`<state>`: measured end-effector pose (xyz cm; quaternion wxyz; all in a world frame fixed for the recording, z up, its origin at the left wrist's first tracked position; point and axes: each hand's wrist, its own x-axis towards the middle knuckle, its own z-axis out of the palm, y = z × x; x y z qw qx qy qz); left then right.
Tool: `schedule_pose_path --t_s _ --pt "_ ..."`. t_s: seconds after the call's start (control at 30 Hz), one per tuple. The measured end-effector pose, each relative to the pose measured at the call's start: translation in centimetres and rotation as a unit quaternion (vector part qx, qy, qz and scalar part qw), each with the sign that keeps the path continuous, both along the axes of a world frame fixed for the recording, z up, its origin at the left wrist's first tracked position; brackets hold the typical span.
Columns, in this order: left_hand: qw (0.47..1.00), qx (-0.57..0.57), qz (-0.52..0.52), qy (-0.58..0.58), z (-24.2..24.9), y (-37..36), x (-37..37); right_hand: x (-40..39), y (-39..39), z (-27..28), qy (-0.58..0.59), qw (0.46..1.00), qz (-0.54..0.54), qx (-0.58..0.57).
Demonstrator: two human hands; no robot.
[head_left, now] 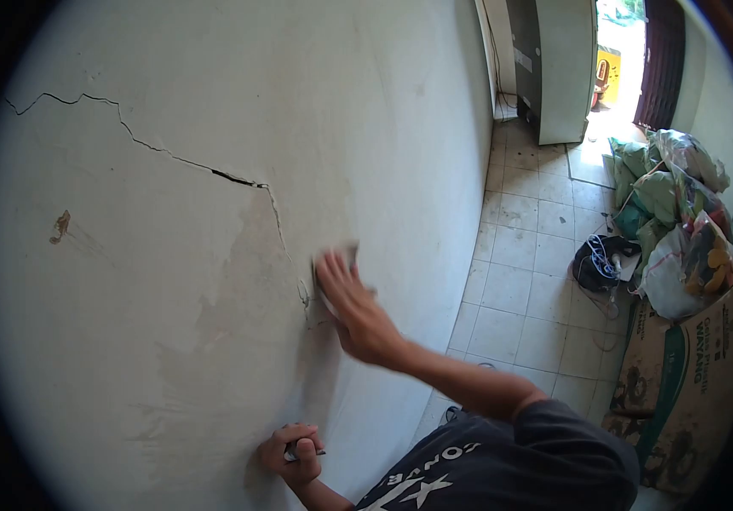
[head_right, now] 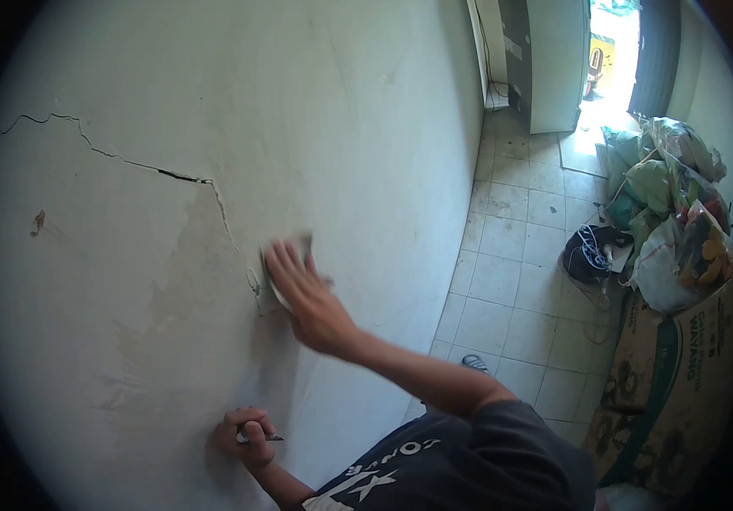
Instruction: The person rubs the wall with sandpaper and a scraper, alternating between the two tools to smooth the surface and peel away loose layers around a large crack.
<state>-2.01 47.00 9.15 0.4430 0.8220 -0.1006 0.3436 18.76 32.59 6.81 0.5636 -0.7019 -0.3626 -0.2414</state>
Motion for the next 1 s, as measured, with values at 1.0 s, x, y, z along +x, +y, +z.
schedule_pose_path --t_s 1.0 --pt "0.964 -0.159 0.017 -0.210 3.7 -3.8 7.9 13.2 -3.8 13.4 -0.092 0.992 -0.082 0.030"
